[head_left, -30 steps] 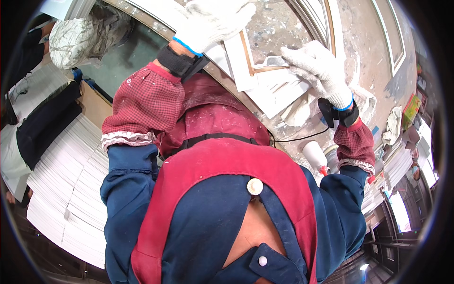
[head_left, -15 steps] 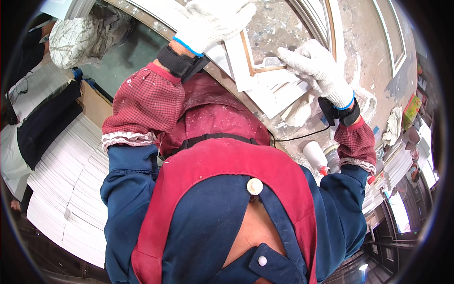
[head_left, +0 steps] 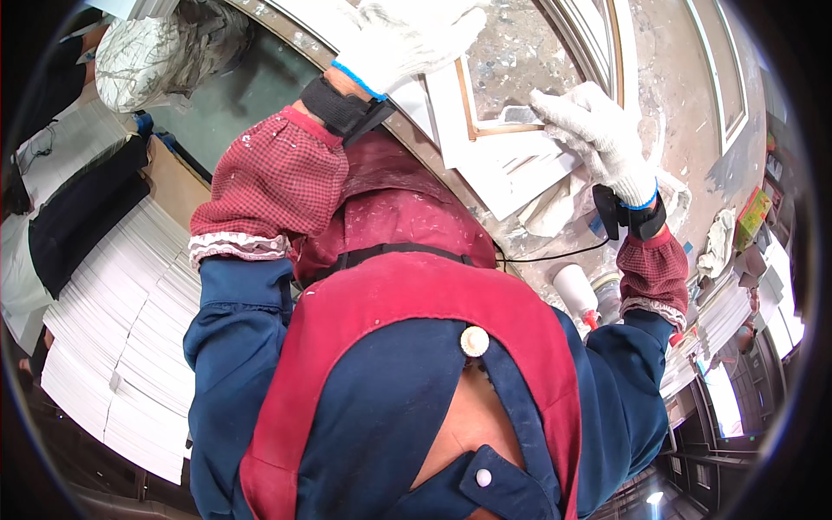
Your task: Sanding and cleaning wooden frames at a workbench in a manufacturing environment.
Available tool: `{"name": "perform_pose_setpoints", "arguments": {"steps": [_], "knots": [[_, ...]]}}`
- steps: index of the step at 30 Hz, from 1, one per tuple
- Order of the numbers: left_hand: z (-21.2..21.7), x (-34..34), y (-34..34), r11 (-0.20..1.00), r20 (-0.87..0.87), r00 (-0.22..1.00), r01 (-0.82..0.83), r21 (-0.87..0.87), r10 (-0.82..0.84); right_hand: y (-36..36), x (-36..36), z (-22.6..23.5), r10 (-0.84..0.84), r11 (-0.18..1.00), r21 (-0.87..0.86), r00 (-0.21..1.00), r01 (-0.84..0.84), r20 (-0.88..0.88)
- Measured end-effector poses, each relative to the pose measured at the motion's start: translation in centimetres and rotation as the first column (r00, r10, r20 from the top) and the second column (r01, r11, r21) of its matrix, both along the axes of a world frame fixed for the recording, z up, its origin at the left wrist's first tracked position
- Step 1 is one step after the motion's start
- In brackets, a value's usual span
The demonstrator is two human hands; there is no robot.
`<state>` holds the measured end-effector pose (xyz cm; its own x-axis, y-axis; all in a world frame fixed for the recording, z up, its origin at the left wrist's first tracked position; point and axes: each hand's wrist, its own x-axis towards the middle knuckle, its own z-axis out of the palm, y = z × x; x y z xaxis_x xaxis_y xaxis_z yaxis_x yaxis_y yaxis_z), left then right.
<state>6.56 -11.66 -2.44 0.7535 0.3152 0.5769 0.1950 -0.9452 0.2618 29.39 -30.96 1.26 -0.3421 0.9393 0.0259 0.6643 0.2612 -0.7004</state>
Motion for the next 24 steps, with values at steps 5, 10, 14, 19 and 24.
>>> {"name": "perform_pose_setpoints", "arguments": {"steps": [5, 10, 14, 19, 24], "knots": [[-3.3, 1.0, 0.8, 0.996, 0.231, 0.973, -0.03, 0.08, 0.011, 0.6, -0.7, 0.5, -0.034, 0.999, -0.034, 0.999, 0.035, 0.006], [-3.9, 1.2, 0.8, 0.997, 0.273, 0.962, -0.015, 0.069, -0.004, 1.1, -0.4, -0.2, 0.041, 0.998, -0.052, 0.998, -0.039, 0.038], [-3.8, 1.2, 0.7, 0.999, 0.261, 0.965, -0.009, 0.042, -0.002, 1.2, 0.1, -0.5, 0.081, 0.995, -0.061, 0.995, -0.078, 0.059], [-4.1, 1.1, 0.6, 1.0, 0.29, 0.957, -0.004, 0.004, 0.003, 1.6, -0.2, 0.8, 0.072, 0.987, -0.139, 0.997, -0.075, -0.03], [-0.6, 0.2, -0.1, 0.998, 0.025, 0.999, -0.03, -0.062, 0.031, 1.4, 0.3, 1.0, 0.044, 0.997, -0.056, 0.999, -0.044, 0.012]]}}
